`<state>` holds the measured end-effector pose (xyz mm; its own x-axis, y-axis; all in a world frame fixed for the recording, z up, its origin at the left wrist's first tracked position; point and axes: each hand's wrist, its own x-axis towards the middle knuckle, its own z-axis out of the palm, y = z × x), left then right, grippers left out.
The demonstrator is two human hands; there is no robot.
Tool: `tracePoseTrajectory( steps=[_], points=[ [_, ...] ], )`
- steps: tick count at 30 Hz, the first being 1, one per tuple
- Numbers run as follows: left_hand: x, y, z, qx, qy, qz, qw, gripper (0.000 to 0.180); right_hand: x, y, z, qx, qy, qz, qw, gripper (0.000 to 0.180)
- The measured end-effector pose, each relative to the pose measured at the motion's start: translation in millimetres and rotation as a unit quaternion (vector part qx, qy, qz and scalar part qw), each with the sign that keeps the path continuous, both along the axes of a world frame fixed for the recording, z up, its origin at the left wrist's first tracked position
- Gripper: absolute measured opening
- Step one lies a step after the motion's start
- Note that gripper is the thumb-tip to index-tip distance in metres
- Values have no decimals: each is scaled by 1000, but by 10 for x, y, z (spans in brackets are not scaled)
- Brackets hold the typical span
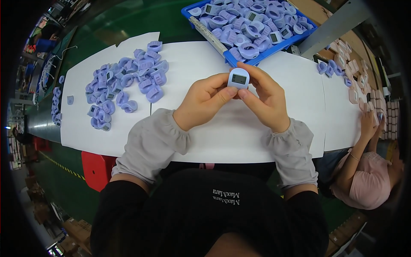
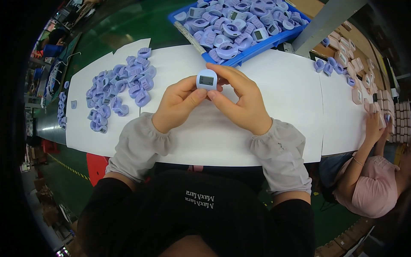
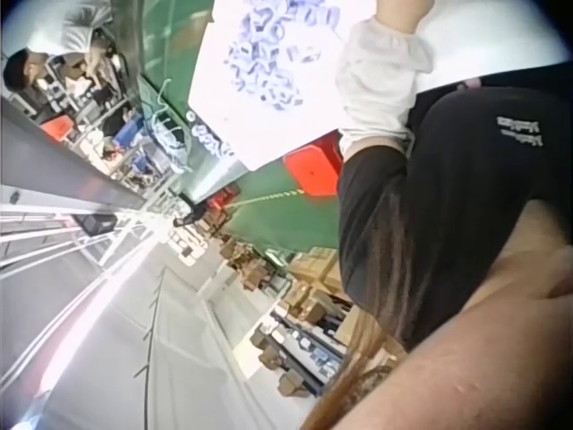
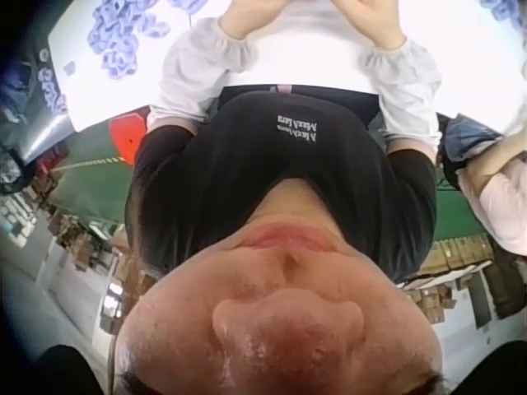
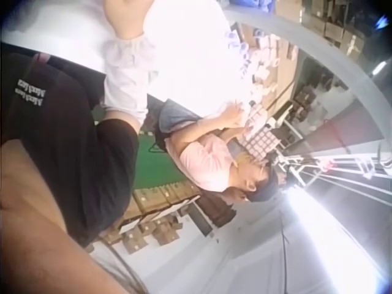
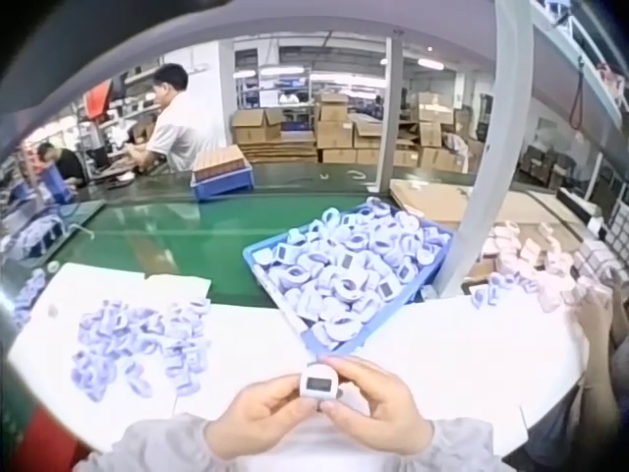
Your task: Picking up small plastic components from a table and placing them into a sorting tray.
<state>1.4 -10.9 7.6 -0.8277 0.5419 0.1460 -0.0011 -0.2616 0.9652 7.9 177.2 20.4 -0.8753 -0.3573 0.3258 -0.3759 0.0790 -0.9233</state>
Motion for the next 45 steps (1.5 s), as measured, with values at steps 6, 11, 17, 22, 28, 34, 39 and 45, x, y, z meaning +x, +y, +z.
tracePoseTrajectory(
  steps=[6, 11, 17, 22, 28, 34, 39, 45],
  points=[
    [-15, 3, 6, -23, 20, -1, 1000, 34, -11, 6, -39, -15, -7, 3, 1000, 49],
    [-5, 13, 18, -21, 29, 0, 999, 34, 3, -3, -22, -11, -6, -6, 1000, 49],
    [15, 36, 5, -30, 53, 28, 998, 31, -5, -19, -44, -38, 19, -36, 998, 41],
    [10, 33, 20, -40, 59, 35, 997, 31, 5, 0, -38, -41, -15, -3, 999, 43],
    [7, 19, 31, -54, 56, 18, 997, 32, 18, -7, -10, -36, -17, -8, 999, 43],
    [-1, 16, 30, -61, 59, 12, 996, 31, 18, -8, -19, -38, -14, -10, 999, 43],
    [-3, 13, 11, -69, 50, 2, 996, 31, 1, 9, -53, -47, -14, -2, 999, 44],
    [7, 12, 46, -36, 15, -19, 999, 33, 16, -46, -40, 12, 29, -47, 998, 49]
  ],
)
